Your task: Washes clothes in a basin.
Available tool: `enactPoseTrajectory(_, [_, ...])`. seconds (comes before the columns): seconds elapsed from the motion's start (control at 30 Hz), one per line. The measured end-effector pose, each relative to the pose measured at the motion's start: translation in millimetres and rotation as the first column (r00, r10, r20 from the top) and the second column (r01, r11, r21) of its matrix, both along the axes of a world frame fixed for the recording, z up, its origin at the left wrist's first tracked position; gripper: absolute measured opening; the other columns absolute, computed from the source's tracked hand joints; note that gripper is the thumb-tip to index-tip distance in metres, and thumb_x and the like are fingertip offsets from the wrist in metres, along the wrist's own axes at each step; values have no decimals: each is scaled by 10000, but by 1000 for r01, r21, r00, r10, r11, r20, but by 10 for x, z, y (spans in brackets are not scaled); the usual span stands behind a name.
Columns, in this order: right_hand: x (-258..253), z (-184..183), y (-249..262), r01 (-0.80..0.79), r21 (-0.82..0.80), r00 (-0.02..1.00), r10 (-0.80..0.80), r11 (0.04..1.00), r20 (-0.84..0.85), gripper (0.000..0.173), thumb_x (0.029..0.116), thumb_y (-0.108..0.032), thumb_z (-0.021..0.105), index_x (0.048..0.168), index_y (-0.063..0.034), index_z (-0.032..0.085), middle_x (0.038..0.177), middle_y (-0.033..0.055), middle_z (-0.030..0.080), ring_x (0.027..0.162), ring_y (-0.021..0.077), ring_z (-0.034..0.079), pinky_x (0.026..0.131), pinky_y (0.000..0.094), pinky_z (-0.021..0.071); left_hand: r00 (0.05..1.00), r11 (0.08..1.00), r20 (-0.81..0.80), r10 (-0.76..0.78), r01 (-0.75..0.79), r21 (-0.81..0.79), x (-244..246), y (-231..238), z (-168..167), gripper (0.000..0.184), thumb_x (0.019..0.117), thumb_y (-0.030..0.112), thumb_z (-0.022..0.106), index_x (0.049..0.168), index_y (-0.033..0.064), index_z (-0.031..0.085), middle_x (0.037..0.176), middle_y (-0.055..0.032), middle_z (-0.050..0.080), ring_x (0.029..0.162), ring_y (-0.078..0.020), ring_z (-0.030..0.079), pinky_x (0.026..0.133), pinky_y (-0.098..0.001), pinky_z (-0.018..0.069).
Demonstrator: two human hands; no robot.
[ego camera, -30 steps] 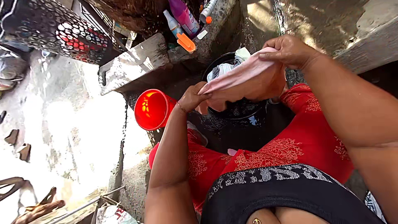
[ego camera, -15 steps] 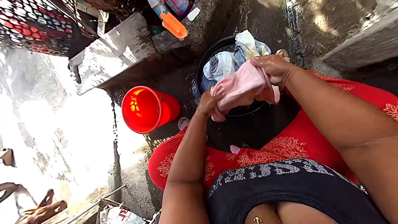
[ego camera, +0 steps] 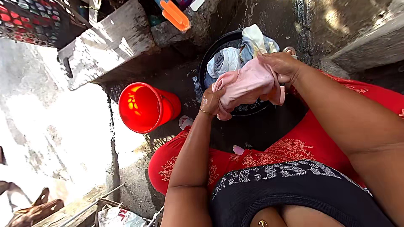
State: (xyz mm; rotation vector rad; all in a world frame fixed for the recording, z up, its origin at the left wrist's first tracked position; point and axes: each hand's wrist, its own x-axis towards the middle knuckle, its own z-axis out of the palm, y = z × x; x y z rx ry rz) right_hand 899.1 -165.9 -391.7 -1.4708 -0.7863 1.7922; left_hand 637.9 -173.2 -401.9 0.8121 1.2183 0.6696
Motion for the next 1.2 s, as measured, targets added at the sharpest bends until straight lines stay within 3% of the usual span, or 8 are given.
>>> enactPoseTrajectory(0.2, [-139, 40, -54, -366, 37, 813, 300, 930, 499, 770, 654, -251, 970, 1234, 3, 532, 1034, 202, 644, 944, 316, 645, 848, 536, 534, 1000, 998, 21, 8, -9, 67, 51, -38, 9, 206, 1021, 68, 562, 1217, 5, 581, 1012, -74, 696, 922, -130, 692, 871, -347, 587])
enactPoseTrajectory(0.5, [-177, 31, -15, -439, 51, 727, 321, 897, 606, 663, 670, -35, 894, 1215, 25, 521, 1057, 247, 623, 991, 377, 626, 859, 574, 501, 998, 993, -5, -63, 63, 101, 46, -54, -25, 200, 1012, 61, 574, 1201, -5, 577, 1012, -81, 680, 917, -126, 680, 865, -347, 580])
enactPoseTrajectory(0.6, [-120, -12, 0, -428, 106, 725, 271, 897, 633, 625, 704, -59, 865, 1224, 23, 528, 1051, 246, 632, 989, 380, 636, 860, 582, 503, 968, 965, -216, -128, 171, 198, -24, 7, -73, 286, 1017, 173, 617, 1215, -32, 600, 1041, -119, 687, 954, -145, 679, 902, -365, 569])
enactPoseTrajectory(0.73, [-24, 25, -23, -309, 350, 762, 11, 884, 647, 517, 730, -60, 808, 1172, 35, 557, 1008, 234, 643, 939, 352, 646, 825, 557, 511, 577, 832, -727, -372, 555, 15, -194, 168, -8, 549, 960, 379, 726, 1242, -78, 612, 1151, -292, 658, 1120, -421, 637, 1012, -610, 477])
enactPoseTrajectory(0.9, [-153, 41, -89, -310, 595, 742, -203, 741, 639, 335, 804, -114, 744, 1068, 14, 582, 934, 165, 653, 871, 248, 647, 777, 435, 515, 236, 673, -773, -589, 673, -307, -212, 212, -203, 421, 962, 304, 723, 1197, -41, 678, 1207, -292, 665, 1199, -458, 617, 1036, -664, 452])
enactPoseTrajectory(1.03, [-186, 117, -105, -555, 443, 543, -97, 704, 834, 617, 808, -290, 820, 1306, -2, 601, 1510, 281, 456, 1415, 482, 404, 1111, 668, 338, 596, 799, -649, -472, 600, -30, -273, 189, -250, 342, 1026, 233, 610, 1193, -57, 683, 1138, -258, 701, 1133, -371, 663, 1036, -581, 475])
enactPoseTrajectory(1.13, [-306, 211, -334, -643, 210, 456, 148, 737, 878, 456, 838, -232, 832, 1164, 38, 662, 1196, 300, 618, 1149, 493, 599, 964, 670, 485, 930, 947, -301, -212, 271, 171, -172, 95, -202, 304, 1044, 186, 521, 1168, -62, 644, 1002, -153, 709, 931, -193, 692, 890, -420, 568])
enactPoseTrajectory(1.2, [-449, 99, -516, -749, 31, 439, 460, 662, 772, 503, 807, -328, 882, 1105, 34, 700, 1022, 263, 693, 999, 456, 667, 894, 683, 510, 998, 986, -46, -30, 37, 165, -31, 38, 5, 264, 1055, 150, 461, 1203, -29, 588, 967, -89, 696, 880, -128, 689, 838, -357, 587])
